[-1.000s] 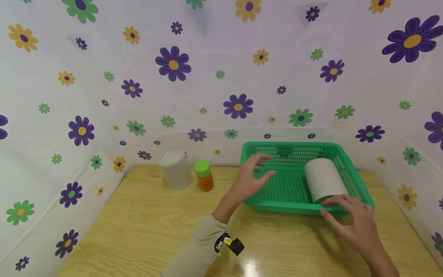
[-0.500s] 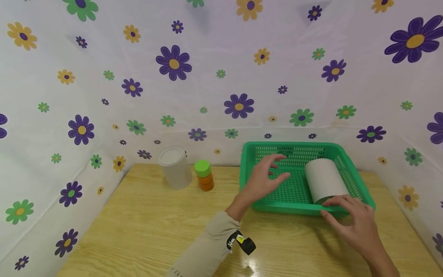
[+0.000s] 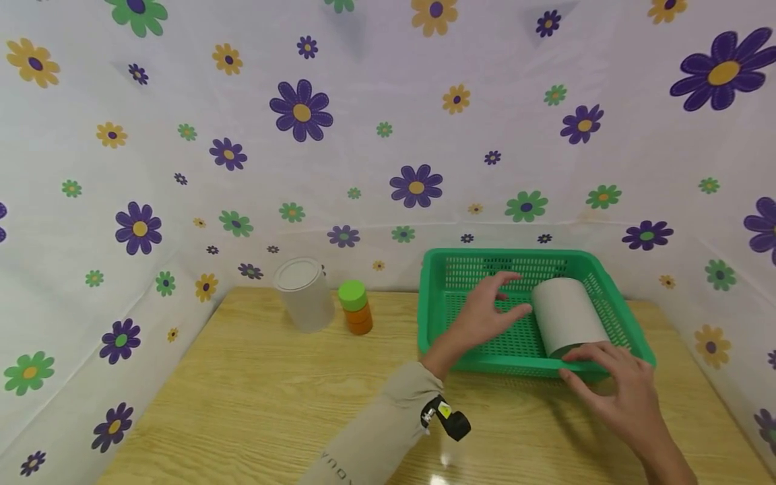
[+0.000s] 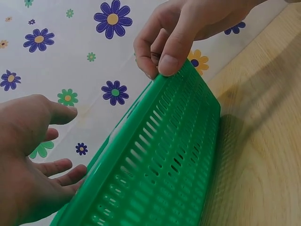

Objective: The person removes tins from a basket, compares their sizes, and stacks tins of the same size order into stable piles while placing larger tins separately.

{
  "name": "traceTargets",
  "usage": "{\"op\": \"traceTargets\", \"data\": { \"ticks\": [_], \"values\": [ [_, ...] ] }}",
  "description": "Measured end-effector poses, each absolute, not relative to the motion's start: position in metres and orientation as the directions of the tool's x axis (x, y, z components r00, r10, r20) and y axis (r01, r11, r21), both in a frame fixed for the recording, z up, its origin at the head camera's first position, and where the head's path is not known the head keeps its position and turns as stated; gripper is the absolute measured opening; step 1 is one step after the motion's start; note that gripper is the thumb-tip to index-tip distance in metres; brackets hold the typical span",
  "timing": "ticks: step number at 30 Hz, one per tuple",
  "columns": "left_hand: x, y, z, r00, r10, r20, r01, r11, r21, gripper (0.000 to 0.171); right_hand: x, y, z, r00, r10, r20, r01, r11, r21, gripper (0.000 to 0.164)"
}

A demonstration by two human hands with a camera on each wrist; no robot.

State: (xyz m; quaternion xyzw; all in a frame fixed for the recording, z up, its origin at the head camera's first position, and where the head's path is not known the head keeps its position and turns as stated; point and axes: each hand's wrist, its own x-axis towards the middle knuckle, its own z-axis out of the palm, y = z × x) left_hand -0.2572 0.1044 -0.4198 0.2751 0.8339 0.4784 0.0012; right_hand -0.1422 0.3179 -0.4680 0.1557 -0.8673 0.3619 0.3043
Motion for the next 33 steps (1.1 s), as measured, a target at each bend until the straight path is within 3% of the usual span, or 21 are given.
{"op": "traceTargets", "data": {
  "ticks": [10, 15, 27, 33],
  "values": [
    [-0.260, 0.130, -0.415, -0.883, 0.425, 0.200, 0.379, 0.393, 0.838, 0.052, -0.145, 0.319, -0.466, -0.763, -0.052, 0.644, -0.494, 0.689, -0.530, 0.042],
    [-0.261, 0.142, -0.421, -0.904, 0.386, 0.185, 0.339, 0.384, 0.859, 0.051, -0.146, 0.320, -0.463, -0.727, -0.095, 0.680, -0.546, 0.681, -0.488, 0.044],
    [-0.266, 0.164, -0.429, -0.968, 0.228, -0.103, 0.003, 0.424, 0.906, 0.062, -0.150, 0.315, -0.468, -0.685, -0.145, 0.714, -0.614, 0.642, -0.459, 0.045],
    [-0.268, 0.181, -0.431, -0.966, 0.209, -0.151, -0.045, 0.442, 0.896, 0.068, -0.146, 0.319, -0.468, -0.695, -0.132, 0.707, -0.595, 0.658, -0.462, 0.047]
  ]
}}
